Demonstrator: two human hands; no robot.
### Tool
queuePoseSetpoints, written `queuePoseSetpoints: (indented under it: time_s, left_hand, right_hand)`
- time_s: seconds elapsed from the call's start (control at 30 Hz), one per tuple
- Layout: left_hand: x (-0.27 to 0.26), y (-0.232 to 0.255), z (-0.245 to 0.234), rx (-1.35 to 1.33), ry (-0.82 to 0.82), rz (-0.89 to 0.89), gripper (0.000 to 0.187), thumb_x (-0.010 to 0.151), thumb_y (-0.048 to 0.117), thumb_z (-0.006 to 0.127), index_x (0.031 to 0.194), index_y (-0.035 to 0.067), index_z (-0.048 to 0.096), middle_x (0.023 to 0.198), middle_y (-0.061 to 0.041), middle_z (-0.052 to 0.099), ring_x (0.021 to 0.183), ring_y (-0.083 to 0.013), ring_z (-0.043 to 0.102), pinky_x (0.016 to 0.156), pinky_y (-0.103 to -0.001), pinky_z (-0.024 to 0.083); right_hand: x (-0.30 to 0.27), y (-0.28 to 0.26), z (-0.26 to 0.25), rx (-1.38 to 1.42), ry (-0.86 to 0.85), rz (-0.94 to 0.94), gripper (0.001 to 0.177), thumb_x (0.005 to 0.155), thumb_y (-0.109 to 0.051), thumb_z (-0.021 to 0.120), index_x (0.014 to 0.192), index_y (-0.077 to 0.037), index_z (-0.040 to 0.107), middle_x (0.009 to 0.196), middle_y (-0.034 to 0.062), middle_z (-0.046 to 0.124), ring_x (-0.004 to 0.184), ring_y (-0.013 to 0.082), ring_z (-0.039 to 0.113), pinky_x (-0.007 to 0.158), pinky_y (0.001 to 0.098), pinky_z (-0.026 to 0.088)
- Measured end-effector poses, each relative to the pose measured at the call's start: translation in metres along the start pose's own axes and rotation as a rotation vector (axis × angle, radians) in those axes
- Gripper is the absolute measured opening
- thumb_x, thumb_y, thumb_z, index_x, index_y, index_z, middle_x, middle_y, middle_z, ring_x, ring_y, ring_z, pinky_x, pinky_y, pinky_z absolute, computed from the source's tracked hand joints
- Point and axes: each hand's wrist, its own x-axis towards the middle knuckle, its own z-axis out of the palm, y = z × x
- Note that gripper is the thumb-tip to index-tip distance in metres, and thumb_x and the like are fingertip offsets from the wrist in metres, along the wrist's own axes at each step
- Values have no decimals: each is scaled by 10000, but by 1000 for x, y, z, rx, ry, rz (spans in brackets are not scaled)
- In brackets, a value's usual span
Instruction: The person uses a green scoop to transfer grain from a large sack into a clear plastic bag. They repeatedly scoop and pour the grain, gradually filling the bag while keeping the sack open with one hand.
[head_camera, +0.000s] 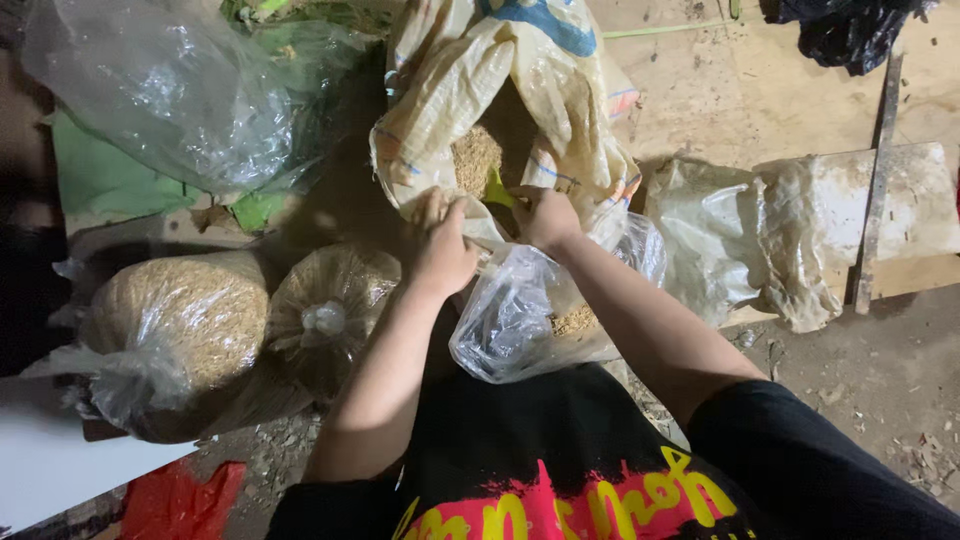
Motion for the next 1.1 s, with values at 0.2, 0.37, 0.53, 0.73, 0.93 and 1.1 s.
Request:
queuePoseSetpoints:
  time_s: [0.2,0.37,0.53,0.73,0.93,1.1]
  left_hand:
    - [-20,31,-42,-449,109,60,380,928,298,720,1254,123,631,1265,-124,712,1208,-270,679,1050,-428,525]
    - [-30,67,-68,-275,-302,58,615,767,440,828,1248,133,598,1086,-94,743,925,-244,729,799,-411,575]
    - [-23,73,-50,-309,-372,-18,177,934,191,669,1067,98,740,1041,-81,795,875,-195,772,791,-363,617]
    - [-7,48,-35,-433,-169,23,107,915,112,697,993,73,760,1024,-79,781,886,-187,754,805,-333,588]
    - [-10,44,-50,-405,-5,-16,84,898,95,708,957,71,762,925,-81,796,809,-175,762,777,-321,585]
    - [-11,46,-52,-415,33,-25,92,902,97,709,969,57,758,904,-97,792,798,-186,771,759,-325,587]
  right_hand:
    - [3,-2,-48,-46,-20,-27,301,958,-221,665,1234,-155,766,866,191,752,708,238,704,703,368,552]
    - [3,-8,-86,280,-2,-121,276,965,-107,630,1202,-103,771,913,99,793,754,102,668,716,288,558]
    - [-22,-26,-135,196,-25,-141,248,969,-105,648,1180,-112,778,969,87,801,780,81,687,741,271,555]
    - [-67,-40,-176,224,-124,-227,250,974,-122,625,1162,-124,789,1137,56,795,860,101,748,775,276,590]
    - [-121,-22,-201,77,-231,-124,265,922,-165,661,1162,-171,774,891,58,808,599,149,740,610,317,609]
    - [-150,-4,-201,-436,-26,-546,152,838,-241,787,961,-153,797,800,63,765,562,256,691,532,399,542]
